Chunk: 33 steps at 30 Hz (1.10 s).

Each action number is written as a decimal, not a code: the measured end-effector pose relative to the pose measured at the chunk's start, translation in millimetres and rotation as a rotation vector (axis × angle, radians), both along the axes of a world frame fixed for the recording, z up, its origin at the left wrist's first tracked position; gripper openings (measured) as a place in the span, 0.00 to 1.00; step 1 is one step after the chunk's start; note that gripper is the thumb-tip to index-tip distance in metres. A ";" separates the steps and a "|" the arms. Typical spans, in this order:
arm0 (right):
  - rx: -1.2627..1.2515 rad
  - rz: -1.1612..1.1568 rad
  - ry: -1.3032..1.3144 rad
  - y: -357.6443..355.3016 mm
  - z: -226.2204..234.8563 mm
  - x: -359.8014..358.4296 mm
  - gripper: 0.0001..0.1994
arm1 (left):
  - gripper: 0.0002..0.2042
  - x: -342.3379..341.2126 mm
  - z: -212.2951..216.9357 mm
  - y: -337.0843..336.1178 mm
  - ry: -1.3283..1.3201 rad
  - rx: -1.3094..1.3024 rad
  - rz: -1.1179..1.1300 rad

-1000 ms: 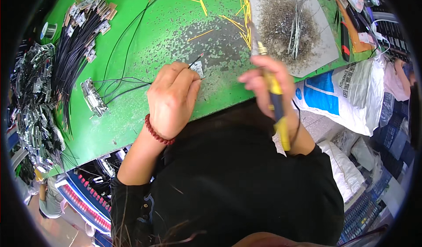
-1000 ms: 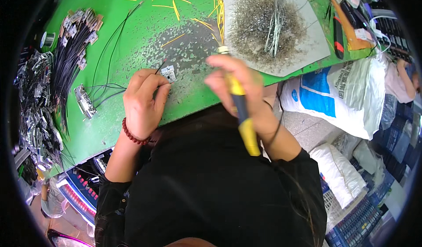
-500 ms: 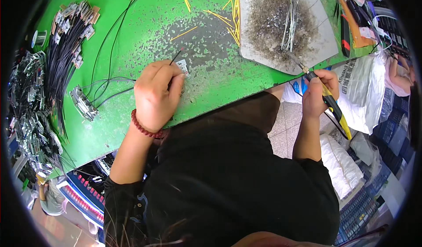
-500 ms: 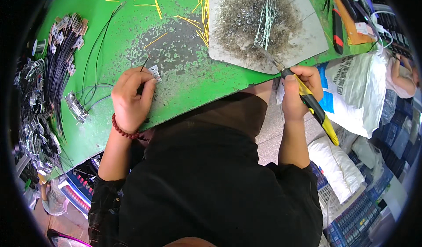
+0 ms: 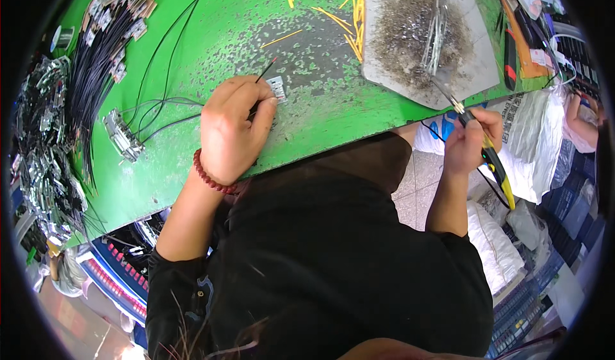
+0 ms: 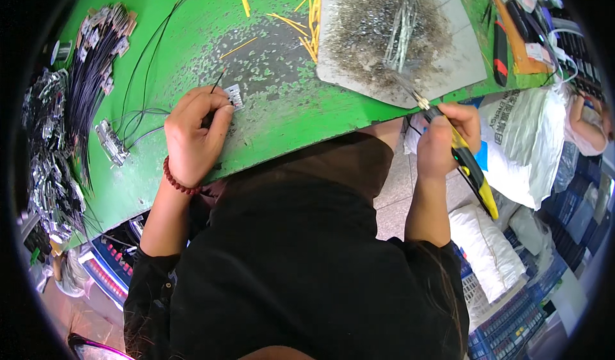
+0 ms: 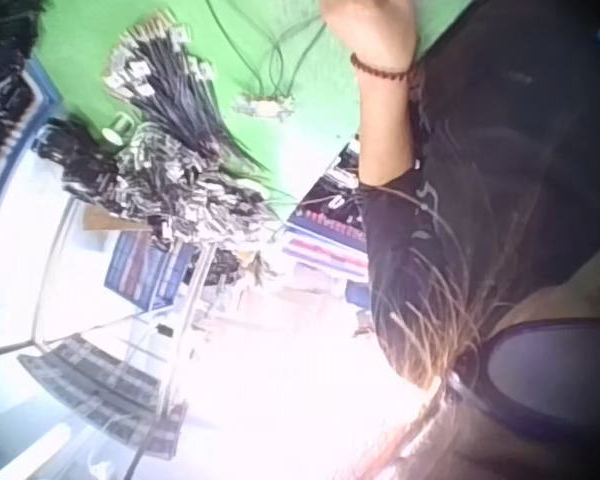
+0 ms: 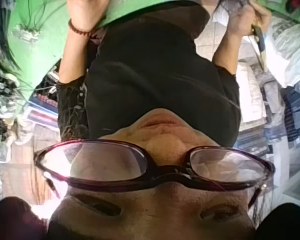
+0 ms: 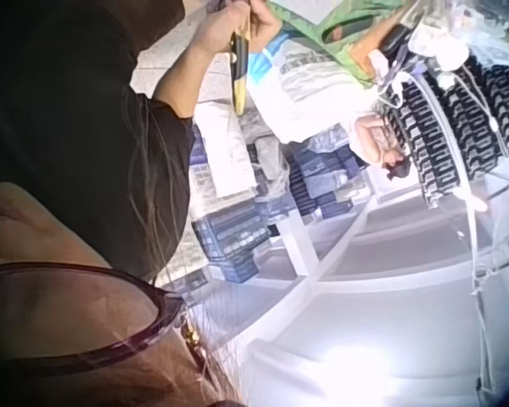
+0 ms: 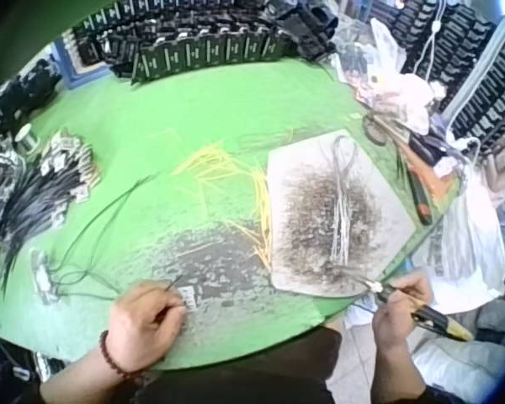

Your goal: The person strips wire ends with a tool and solders them to circuit boards using a soldering iron. The person then places an assembled plastic housing into a crate and solders wires onto additional circuit boards.

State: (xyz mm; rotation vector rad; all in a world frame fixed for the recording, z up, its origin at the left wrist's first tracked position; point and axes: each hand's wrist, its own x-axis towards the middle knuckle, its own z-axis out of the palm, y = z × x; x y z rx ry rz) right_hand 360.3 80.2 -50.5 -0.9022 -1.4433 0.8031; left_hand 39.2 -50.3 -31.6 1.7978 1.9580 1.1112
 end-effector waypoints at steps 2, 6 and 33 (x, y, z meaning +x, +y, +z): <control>-0.073 0.137 0.113 -7.6 9.7 -8.3 0.09 | 0.03 -1.6 -0.5 -1.0 -0.003 0.006 -0.005; -0.100 0.252 0.031 -26.4 7.8 -45.3 0.11 | 0.04 -1.2 -4.7 2.7 -0.053 0.077 -0.028; -0.209 0.568 -0.042 -44.3 -5.2 -119.1 0.11 | 0.04 -4.6 -7.8 3.2 -0.018 -0.006 0.033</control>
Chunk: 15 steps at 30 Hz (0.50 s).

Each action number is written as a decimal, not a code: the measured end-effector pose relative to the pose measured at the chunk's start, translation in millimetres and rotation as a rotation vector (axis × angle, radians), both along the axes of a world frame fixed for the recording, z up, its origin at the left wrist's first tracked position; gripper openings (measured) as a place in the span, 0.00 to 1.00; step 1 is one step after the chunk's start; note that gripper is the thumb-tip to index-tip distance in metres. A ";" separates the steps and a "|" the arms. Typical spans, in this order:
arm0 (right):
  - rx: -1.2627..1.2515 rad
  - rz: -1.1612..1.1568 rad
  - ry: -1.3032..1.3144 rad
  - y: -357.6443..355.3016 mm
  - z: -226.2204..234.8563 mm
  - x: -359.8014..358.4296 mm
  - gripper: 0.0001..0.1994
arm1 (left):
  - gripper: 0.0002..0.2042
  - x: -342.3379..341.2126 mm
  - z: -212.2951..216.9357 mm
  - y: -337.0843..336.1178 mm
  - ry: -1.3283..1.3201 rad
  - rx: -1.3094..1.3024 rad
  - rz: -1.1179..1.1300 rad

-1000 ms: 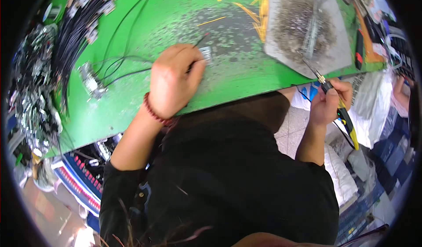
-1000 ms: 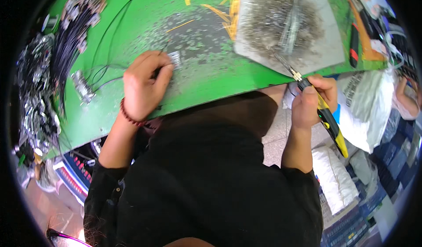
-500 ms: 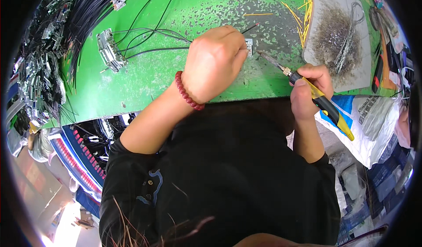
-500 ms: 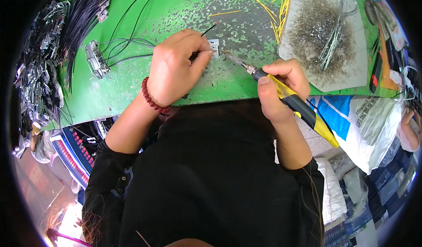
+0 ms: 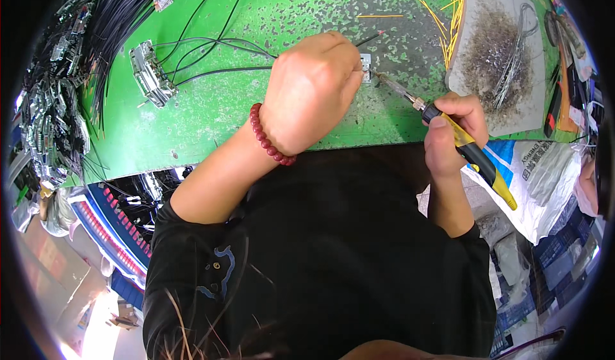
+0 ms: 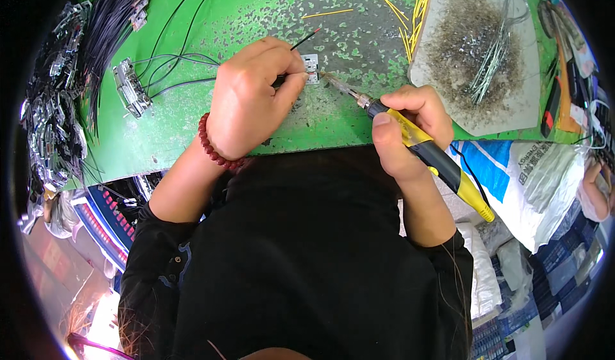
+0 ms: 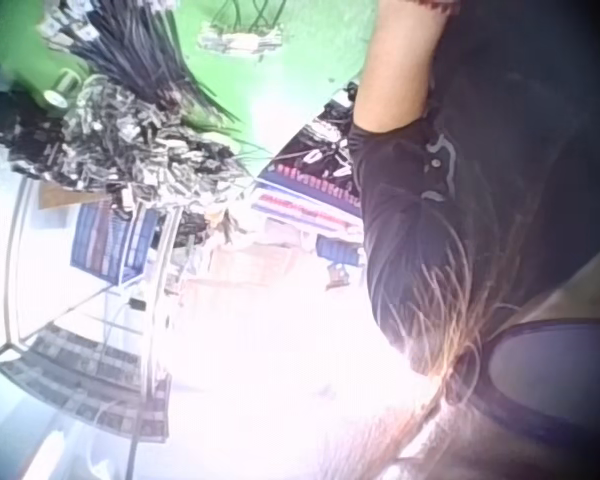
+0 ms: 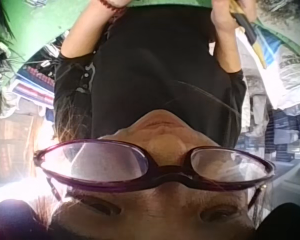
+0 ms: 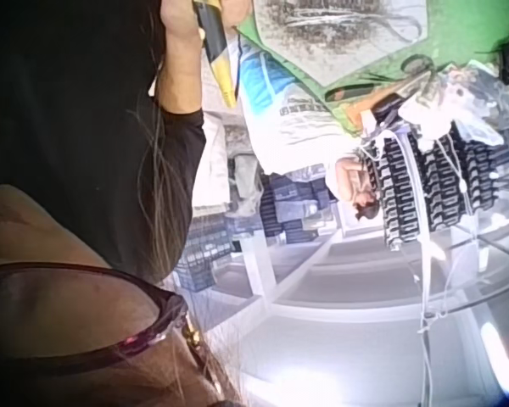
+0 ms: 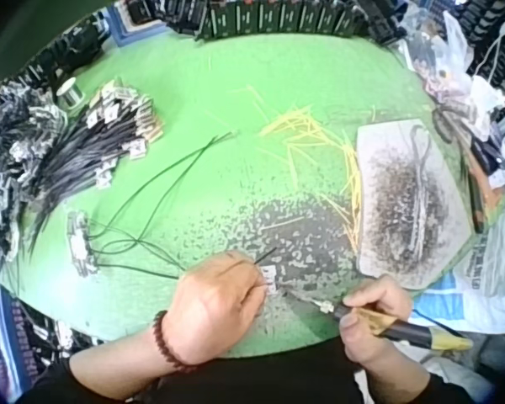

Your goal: The person strips wire ends with a tool and solders them to circuit boards using a soldering iron. The person then places an assembled plastic housing into a crate and solders wires onto additional circuit boards.

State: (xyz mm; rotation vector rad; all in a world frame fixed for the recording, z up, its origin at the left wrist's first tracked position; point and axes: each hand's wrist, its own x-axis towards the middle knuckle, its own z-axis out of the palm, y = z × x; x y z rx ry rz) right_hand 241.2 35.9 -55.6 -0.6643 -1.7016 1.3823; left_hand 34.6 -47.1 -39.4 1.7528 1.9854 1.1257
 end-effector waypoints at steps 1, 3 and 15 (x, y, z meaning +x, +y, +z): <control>-0.004 -0.004 -0.023 0.1 0.0 0.8 0.11 | 0.04 -0.1 -0.7 0.5 0.003 0.016 -0.008; 0.010 -0.011 -0.010 0.1 0.2 -2.0 0.11 | 0.04 0.3 -0.9 0.8 -0.006 0.022 -0.007; -0.022 -0.032 0.051 -2.1 0.0 0.5 0.09 | 0.05 0.9 -1.2 0.3 -0.024 0.030 -0.009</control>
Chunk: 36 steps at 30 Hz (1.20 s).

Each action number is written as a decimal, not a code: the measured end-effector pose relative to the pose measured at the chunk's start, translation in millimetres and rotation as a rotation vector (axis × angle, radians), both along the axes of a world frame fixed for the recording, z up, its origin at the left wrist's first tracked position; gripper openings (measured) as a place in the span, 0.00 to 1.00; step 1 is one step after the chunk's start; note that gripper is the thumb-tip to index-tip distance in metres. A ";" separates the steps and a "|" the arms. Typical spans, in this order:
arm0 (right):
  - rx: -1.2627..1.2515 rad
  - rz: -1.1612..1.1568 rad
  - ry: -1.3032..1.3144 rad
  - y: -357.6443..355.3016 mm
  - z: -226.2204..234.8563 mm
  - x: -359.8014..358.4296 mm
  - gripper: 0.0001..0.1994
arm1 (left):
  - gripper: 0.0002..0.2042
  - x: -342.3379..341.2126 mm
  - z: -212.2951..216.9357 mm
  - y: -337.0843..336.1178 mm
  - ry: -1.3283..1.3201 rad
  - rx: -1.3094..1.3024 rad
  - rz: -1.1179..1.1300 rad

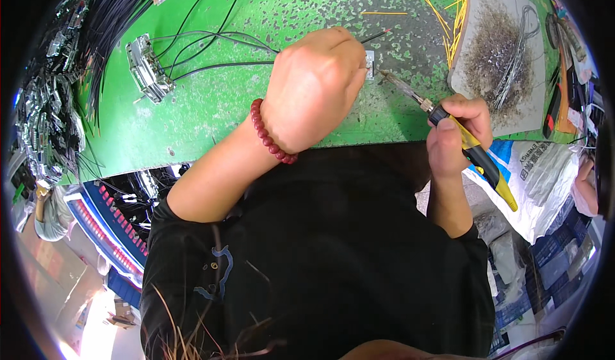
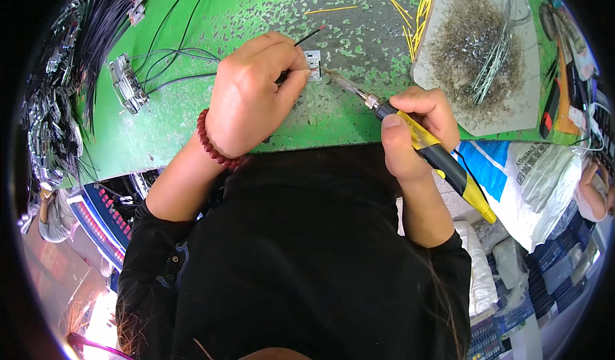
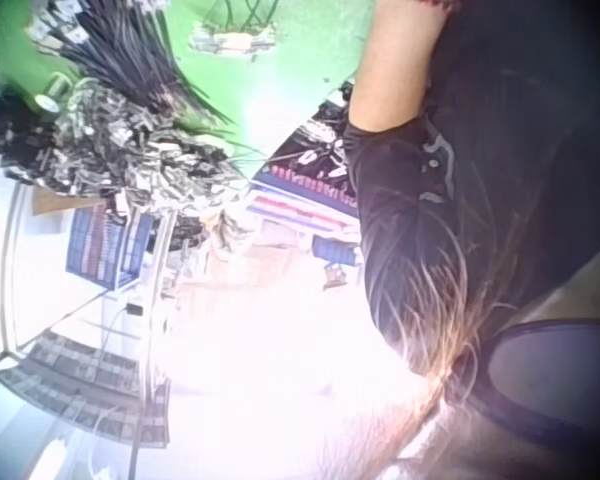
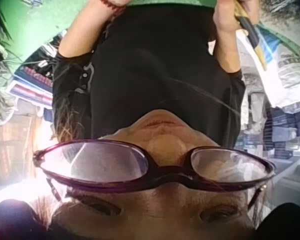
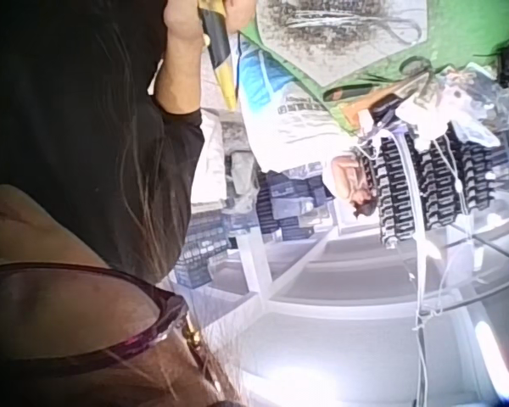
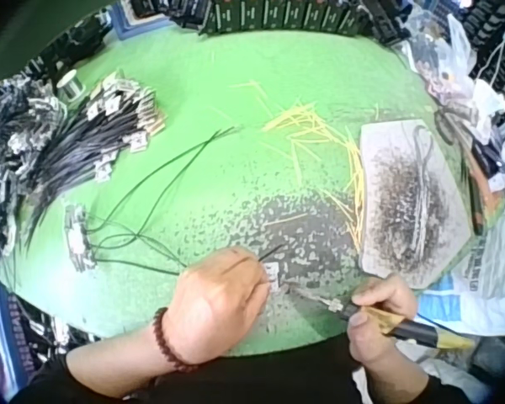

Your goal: The person strips wire ends with a tool and solders them to circuit boards using a soldering iron. The person then places an assembled plastic housing into a crate and solders wires onto additional circuit boards.

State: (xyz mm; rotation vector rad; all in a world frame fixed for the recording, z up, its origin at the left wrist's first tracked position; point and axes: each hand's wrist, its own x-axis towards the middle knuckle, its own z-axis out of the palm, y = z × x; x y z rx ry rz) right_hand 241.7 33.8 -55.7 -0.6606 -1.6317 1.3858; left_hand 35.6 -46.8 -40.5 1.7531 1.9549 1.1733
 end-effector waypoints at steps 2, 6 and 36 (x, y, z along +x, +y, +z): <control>-0.007 0.008 -0.007 0.1 0.1 0.5 0.09 | 0.05 -0.1 -0.5 0.0 0.001 -0.005 -0.003; -0.008 0.035 -0.045 -0.2 2.8 -1.1 0.09 | 0.05 0.0 -1.4 -0.1 0.003 -0.005 -0.006; 0.055 0.180 -0.226 39.2 30.8 -76.6 0.16 | 0.04 1.3 9.0 0.6 0.132 -0.088 0.004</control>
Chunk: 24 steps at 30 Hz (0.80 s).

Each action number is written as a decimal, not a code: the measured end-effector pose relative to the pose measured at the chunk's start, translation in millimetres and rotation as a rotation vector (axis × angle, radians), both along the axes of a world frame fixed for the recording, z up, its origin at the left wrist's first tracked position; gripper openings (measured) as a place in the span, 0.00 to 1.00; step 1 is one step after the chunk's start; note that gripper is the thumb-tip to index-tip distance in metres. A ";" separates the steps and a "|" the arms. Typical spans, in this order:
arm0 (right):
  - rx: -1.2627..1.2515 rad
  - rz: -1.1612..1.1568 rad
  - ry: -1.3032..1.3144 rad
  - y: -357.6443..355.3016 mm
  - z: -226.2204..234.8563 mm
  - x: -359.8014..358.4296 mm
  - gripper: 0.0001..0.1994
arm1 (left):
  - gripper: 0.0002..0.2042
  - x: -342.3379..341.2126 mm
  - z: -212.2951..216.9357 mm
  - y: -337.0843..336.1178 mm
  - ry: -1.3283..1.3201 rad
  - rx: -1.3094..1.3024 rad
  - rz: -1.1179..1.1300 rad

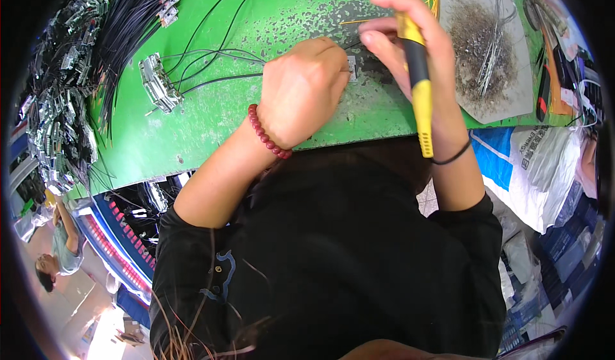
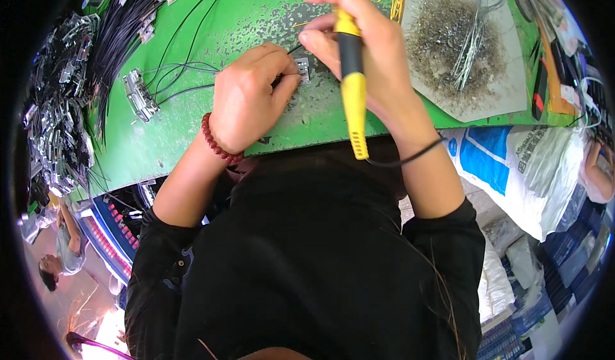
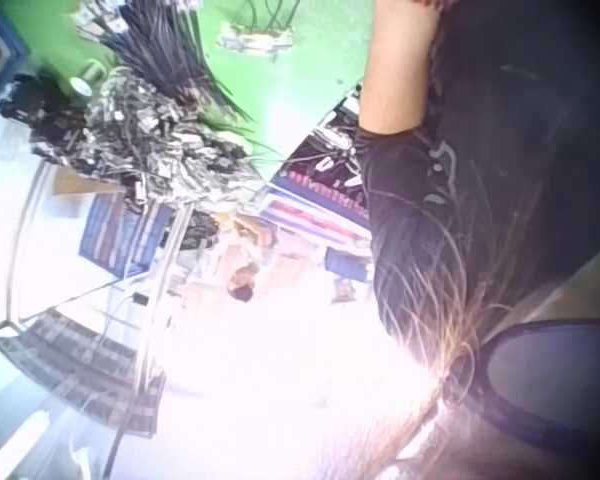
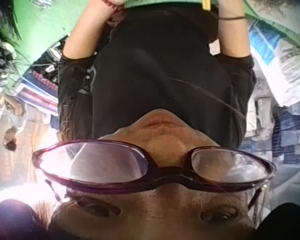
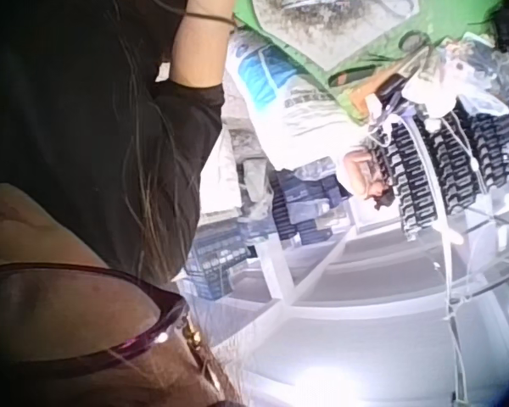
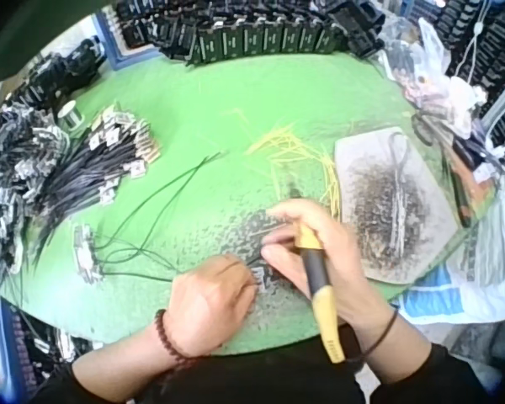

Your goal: The person strips wire ends with a tool and solders them to circuit boards using a soldering iron. The person then places an assembled plastic housing into a crate and solders wires onto additional circuit boards.

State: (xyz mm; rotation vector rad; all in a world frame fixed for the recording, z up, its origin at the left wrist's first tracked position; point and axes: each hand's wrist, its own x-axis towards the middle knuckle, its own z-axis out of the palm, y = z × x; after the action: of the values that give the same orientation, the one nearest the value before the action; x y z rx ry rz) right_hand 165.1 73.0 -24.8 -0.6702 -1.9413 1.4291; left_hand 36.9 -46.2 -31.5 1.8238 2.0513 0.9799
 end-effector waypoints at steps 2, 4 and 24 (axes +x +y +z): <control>0.048 0.017 -0.024 3.7 -1.8 0.3 0.18 | 0.04 -1.2 2.3 0.2 0.006 0.008 -0.007; 0.055 -0.050 0.015 -1.8 -2.4 1.8 0.15 | 0.04 -5.7 3.7 1.2 -0.011 0.020 -0.070; 0.126 -0.080 0.387 -44.5 -10.8 29.1 0.15 | 0.05 -2.4 26.0 -2.7 -0.079 0.256 -0.024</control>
State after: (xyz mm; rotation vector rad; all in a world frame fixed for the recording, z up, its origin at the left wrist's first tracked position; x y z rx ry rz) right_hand 194.2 28.5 -35.6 -0.3755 -1.6648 1.2678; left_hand 34.5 -48.8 -5.5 1.8890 1.9281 1.3381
